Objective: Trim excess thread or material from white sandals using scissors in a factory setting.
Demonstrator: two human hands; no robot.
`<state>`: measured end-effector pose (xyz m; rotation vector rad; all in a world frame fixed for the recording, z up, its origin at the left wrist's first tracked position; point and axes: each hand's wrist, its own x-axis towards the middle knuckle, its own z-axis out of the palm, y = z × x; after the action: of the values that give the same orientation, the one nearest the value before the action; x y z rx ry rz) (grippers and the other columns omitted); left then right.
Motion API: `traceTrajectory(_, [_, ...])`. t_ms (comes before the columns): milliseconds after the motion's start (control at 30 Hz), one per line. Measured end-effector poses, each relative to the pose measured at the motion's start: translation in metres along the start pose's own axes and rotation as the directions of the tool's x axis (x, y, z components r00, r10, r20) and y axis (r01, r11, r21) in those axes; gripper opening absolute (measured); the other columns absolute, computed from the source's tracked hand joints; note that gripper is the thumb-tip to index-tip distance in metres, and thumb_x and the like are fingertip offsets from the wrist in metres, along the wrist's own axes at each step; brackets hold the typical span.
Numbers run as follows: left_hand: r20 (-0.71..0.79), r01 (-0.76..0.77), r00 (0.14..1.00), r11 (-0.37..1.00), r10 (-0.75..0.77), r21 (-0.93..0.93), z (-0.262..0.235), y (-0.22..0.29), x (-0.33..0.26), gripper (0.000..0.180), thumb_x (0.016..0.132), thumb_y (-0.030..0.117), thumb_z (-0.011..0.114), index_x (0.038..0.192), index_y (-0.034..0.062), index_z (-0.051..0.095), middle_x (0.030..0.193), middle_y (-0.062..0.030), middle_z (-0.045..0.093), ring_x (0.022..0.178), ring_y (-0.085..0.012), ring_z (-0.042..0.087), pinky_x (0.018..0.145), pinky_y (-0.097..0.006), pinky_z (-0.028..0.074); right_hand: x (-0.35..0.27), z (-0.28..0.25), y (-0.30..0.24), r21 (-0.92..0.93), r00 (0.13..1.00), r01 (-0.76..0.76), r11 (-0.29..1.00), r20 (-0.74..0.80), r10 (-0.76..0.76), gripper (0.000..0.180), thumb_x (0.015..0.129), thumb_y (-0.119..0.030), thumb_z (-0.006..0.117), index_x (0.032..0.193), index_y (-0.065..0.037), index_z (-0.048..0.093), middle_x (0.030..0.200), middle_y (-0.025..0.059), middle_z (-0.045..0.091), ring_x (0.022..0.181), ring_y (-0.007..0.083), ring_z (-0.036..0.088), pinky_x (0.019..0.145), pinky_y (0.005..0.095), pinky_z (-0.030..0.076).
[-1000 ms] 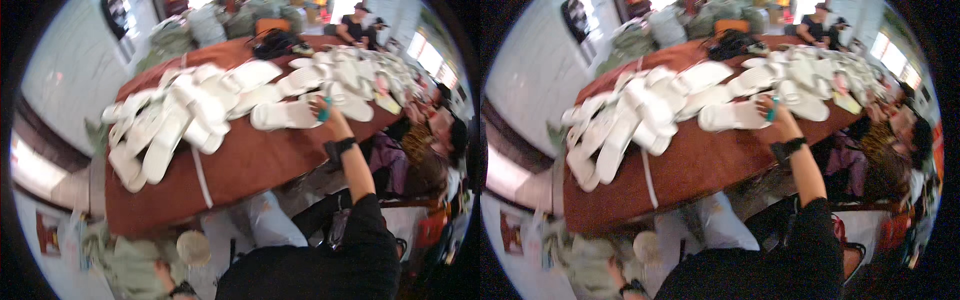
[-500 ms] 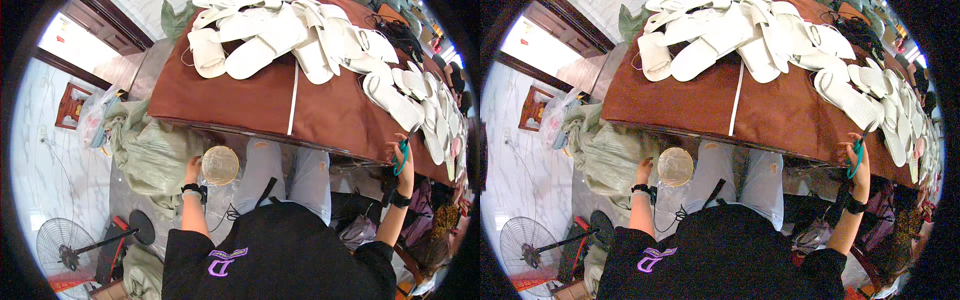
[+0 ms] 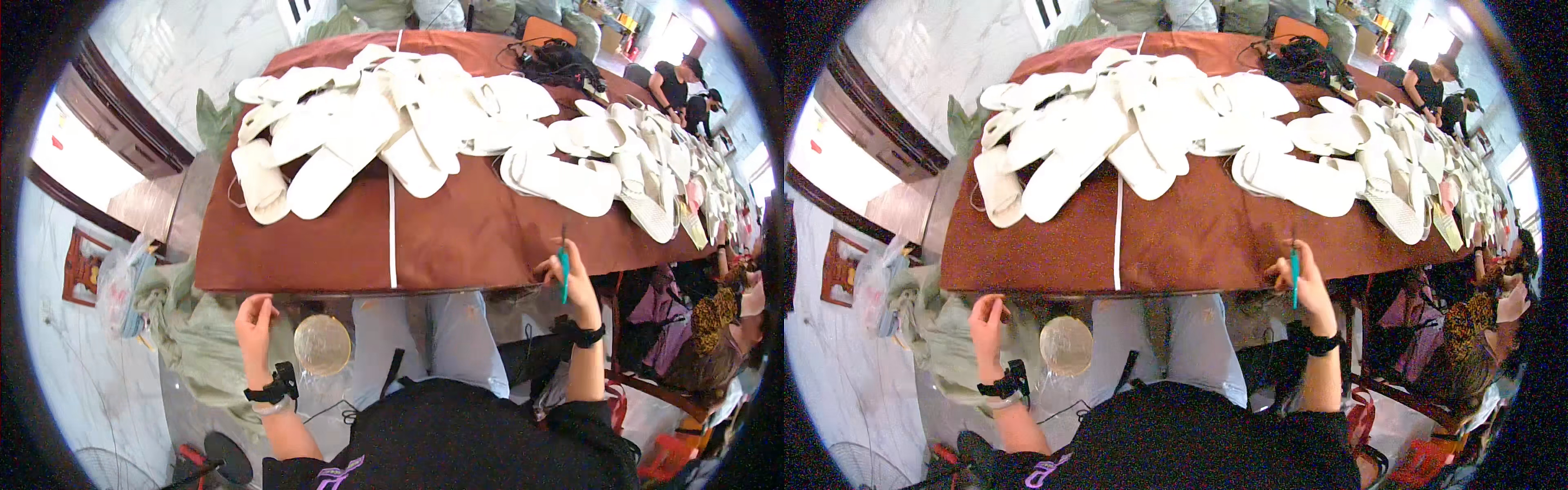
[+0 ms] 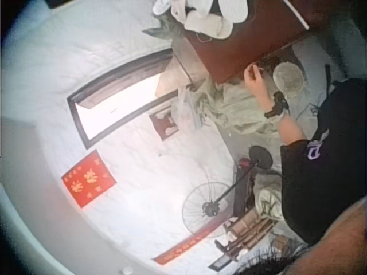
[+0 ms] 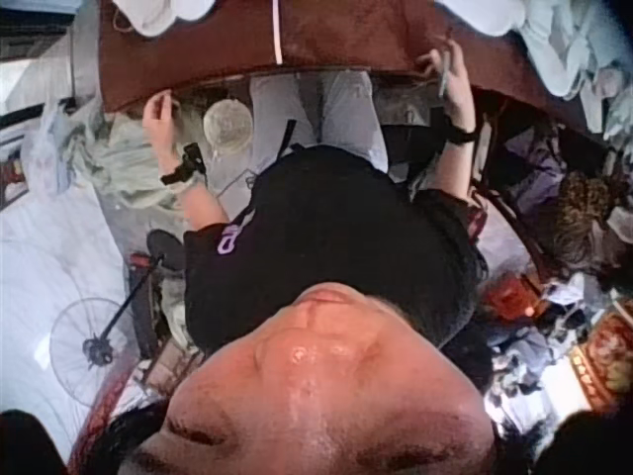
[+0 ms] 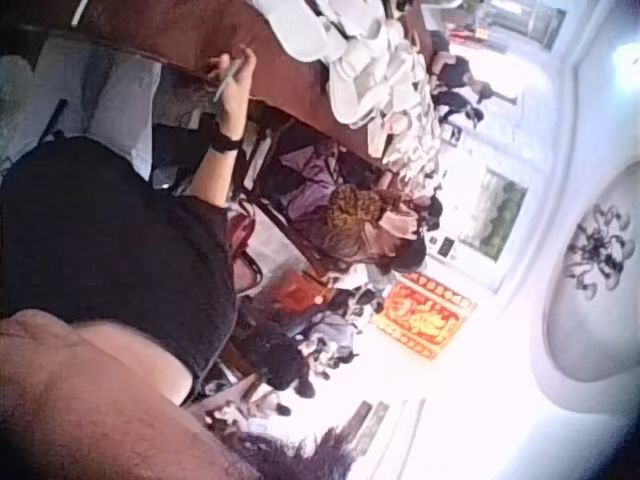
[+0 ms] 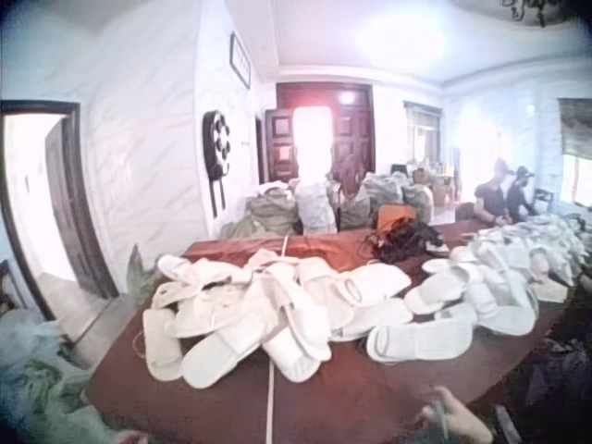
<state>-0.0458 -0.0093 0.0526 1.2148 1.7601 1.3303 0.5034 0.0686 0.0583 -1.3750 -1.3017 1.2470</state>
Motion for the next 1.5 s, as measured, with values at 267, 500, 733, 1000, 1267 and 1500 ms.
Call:
traceTrajectory(267, [0.55,0.269,0.825,0.764,0.131,-0.586,0.154,0.087,0.101,0.041,0.088,0.013,0.058,0.122,-0.0039,0.043,0.116,-0.0204,0.053,0.101,-0.0271,0.056,0.089,-0.036,0.046,0.001,0.003,0.017,0.024,0.991,0.038,0.999,-0.133,-0.035,0.033,0.084,-0.017,0.065,0.108,-0.004,0.046,0.076,0.0044,0.059,0.058,0.0091,0.052,0.053,0.0241,0.043])
traceTrajectory(500, [-0.091,-0.405,0.889,0.865,0.448,0.297,0.227,0.07,0.152,0.047,0.075,0.014,0.067,0.113,-0.0022,0.047,0.11,-0.018,0.049,0.103,-0.0292,0.047,0.086,-0.037,0.039,-0.015,0.013,0.017,-0.102,0.977,0.055,0.993,-0.2,-0.074,0.033,0.079,-0.022,0.072,0.096,-0.002,0.053,0.066,0.0018,0.055,0.061,0.0088,0.053,0.055,0.0255,0.042])
traceTrajectory(733, [0.115,-0.376,0.815,0.367,0.568,0.851,0.212,0.068,0.175,0.097,0.062,0.027,0.08,0.139,0.0102,0.024,0.118,-0.0207,0.045,0.112,-0.0389,0.043,0.094,-0.052,0.033,-0.013,0.015,0.019,-0.319,0.946,0.094,0.943,-0.266,-0.184,0.041,0.074,-0.027,0.075,0.096,0.0,0.054,0.064,0.0057,0.055,0.059,0.0125,0.054,0.058,0.0284,0.043])
traceTrajectory(1000, [0.247,-0.494,0.868,0.708,0.43,0.505,0.188,0.086,0.171,0.084,0.061,0.018,0.074,0.135,0.0043,0.036,0.11,-0.0182,0.058,0.101,-0.0307,0.058,0.088,-0.04,0.045,-0.018,0.023,0.015,-0.361,0.926,0.143,0.921,-0.281,-0.254,0.041,0.074,-0.028,0.075,0.098,-0.002,0.054,0.064,0.0067,0.055,0.059,0.0153,0.055,0.057,0.0298,0.044])
traceTrajectory(1267, [0.228,-0.216,0.916,0.885,0.33,-0.413,0.128,0.106,0.069,0.062,0.073,0.0,0.065,0.128,-0.0027,0.038,0.119,-0.0142,0.053,0.106,-0.0202,0.055,0.088,-0.032,0.045,-0.026,0.028,0.008,0.122,0.996,-0.043,0.992,-0.071,0.052,0.037,0.093,-0.031,0.052,0.116,-0.003,0.048,0.065,0.0056,0.057,0.059,0.0139,0.057,0.055,0.0284,0.046])
traceTrajectory(1500, [0.197,0.117,0.98,0.77,0.012,-0.628,0.086,0.116,-0.026,0.054,0.079,0.01,0.056,0.128,-0.0017,0.036,0.121,-0.0142,0.05,0.109,-0.0248,0.052,0.091,-0.036,0.043,-0.05,0.093,-0.034,0.411,0.647,-0.208,0.887,0.739,-0.19,0.081,0.09,-0.059,0.036,0.134,0.009,0.028,0.074,0.009,0.059,0.06,0.0143,0.055,0.054,0.0239,0.042])
